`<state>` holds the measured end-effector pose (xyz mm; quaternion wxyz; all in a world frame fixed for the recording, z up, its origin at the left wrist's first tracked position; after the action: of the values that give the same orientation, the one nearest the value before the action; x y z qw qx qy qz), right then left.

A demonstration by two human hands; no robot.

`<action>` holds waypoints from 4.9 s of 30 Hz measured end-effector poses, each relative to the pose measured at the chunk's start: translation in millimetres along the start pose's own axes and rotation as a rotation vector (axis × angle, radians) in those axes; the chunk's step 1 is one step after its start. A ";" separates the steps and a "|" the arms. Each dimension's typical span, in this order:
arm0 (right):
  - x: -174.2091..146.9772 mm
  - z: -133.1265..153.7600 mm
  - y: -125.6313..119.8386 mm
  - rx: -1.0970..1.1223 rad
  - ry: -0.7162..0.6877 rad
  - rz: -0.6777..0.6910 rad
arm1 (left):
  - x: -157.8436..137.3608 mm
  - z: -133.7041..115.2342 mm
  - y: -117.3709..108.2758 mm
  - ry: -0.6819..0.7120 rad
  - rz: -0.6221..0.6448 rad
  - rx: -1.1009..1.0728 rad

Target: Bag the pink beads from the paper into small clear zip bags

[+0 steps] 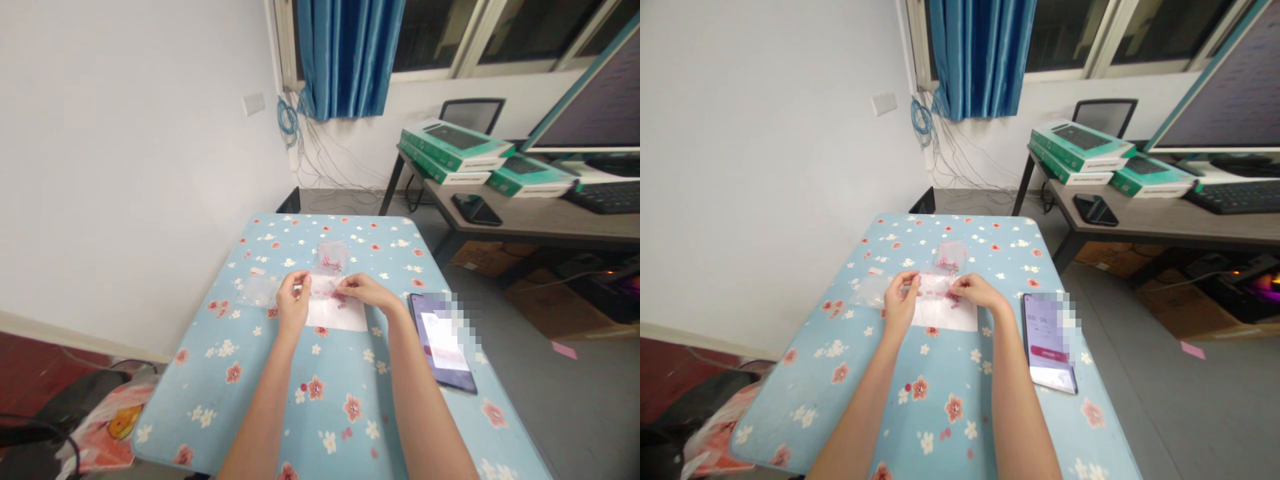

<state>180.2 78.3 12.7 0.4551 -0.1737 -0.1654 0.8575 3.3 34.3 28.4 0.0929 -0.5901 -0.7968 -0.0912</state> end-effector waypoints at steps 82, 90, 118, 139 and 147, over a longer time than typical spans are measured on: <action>-17.8 15.2 -8.1 0.192 0.124 -0.089 | -8.4 12.1 16.0 -0.115 0.186 -0.139; -17.8 13.2 -7.8 0.191 0.122 -0.078 | -8.5 15.9 14.9 -0.143 0.146 -0.217; -13.5 19.1 -9.6 0.102 -0.002 -0.131 | -1.8 9.5 8.1 -0.352 -0.078 -0.618; -35.3 44.6 -37.8 0.051 -0.040 -0.288 | -0.8 -25.5 -71.5 -0.110 -0.298 -0.219; -42.7 49.4 -43.7 0.036 -0.044 -0.335 | -2.6 0.3 -128.0 -0.077 -0.326 0.423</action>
<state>212.0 59.5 82.0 0.5909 -0.1167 -0.1865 0.7761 -118.5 -4.8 22.9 0.1677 -0.4243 -0.8857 0.0858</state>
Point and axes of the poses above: each hand's wrist, its own x-axis towards the middle knuckle, its own y-axis out of the palm, z = x × y, the point moved 4 cm from there along x, towards the middle knuckle, and after that the axes turned 8 degrees about -x, right-handed, at the moved point
